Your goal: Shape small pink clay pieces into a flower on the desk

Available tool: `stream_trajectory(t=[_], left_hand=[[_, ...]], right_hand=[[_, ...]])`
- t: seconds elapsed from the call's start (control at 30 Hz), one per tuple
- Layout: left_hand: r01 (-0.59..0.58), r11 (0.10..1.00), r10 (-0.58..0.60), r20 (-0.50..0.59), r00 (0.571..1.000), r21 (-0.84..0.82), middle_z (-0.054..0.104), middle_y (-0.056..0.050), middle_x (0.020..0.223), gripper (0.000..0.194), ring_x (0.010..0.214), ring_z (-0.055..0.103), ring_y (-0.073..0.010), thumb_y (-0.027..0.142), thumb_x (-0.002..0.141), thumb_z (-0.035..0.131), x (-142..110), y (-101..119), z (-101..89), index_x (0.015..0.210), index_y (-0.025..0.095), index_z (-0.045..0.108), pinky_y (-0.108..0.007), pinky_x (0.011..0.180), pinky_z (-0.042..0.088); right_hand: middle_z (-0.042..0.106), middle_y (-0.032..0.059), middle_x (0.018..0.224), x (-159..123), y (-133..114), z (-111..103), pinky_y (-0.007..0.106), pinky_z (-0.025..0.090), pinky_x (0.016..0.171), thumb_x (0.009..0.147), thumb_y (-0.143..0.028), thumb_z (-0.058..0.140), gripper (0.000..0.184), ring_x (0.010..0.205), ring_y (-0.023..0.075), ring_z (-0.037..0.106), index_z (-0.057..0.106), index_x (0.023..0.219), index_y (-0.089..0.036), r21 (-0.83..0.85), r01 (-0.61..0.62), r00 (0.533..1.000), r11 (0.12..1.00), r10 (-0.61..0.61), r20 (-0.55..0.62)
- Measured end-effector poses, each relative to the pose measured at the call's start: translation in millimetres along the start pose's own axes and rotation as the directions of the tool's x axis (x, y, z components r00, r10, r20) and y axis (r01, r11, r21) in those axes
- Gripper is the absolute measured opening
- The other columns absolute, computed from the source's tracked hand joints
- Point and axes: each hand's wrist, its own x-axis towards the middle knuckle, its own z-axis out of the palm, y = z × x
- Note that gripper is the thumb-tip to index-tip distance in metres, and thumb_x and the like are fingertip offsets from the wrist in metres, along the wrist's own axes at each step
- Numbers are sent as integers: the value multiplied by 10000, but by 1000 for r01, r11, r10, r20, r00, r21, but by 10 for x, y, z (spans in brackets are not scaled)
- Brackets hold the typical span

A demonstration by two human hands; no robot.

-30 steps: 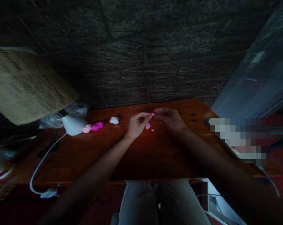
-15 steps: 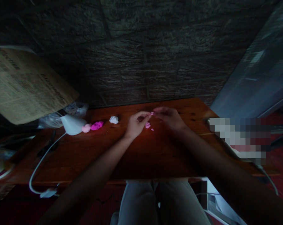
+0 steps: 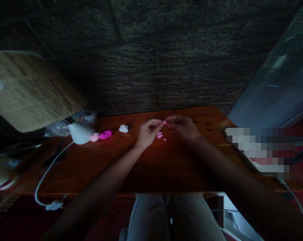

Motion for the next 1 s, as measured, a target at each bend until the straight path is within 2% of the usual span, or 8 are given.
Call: stream_trajectory(t=[0.07,0.37,0.63,1.0], left_hand=[[28,999,-29,-14,999,-30,750,-53,863,170,786,689,-145,290,803,746,4,-9,-2,895,151,713,-269,726,558],[196,960,-188,55,981,-200,772,-65,925,285,829,713,-156,270,755,783,8,-61,-1,1012,161,725,-297,754,580],[248,947,-232,98,968,-203,769,-77,940,321,820,709,-169,310,768,786,-10,-35,-3,1042,152,733,-293,704,587],[226,954,-218,62,974,-198,769,-70,957,234,813,690,-153,303,774,780,-14,-11,3,964,167,765,-293,720,582]], right_hand=[[767,70,893,-11,-11,6,284,493,639,680,-330,789,301,784,179,669,737,933,-174,9,0,1000,1000,0,-7],[765,86,919,1,-15,0,290,511,621,694,-326,783,317,797,188,682,721,962,-168,-15,-17,1000,1000,17,-1],[760,79,877,6,-15,8,290,497,617,673,-319,789,329,745,176,660,697,951,-168,-7,-8,1000,1000,8,-23],[761,77,873,3,-26,8,286,494,626,706,-253,729,274,725,163,656,693,960,-158,-54,8,1000,999,-9,-23]])
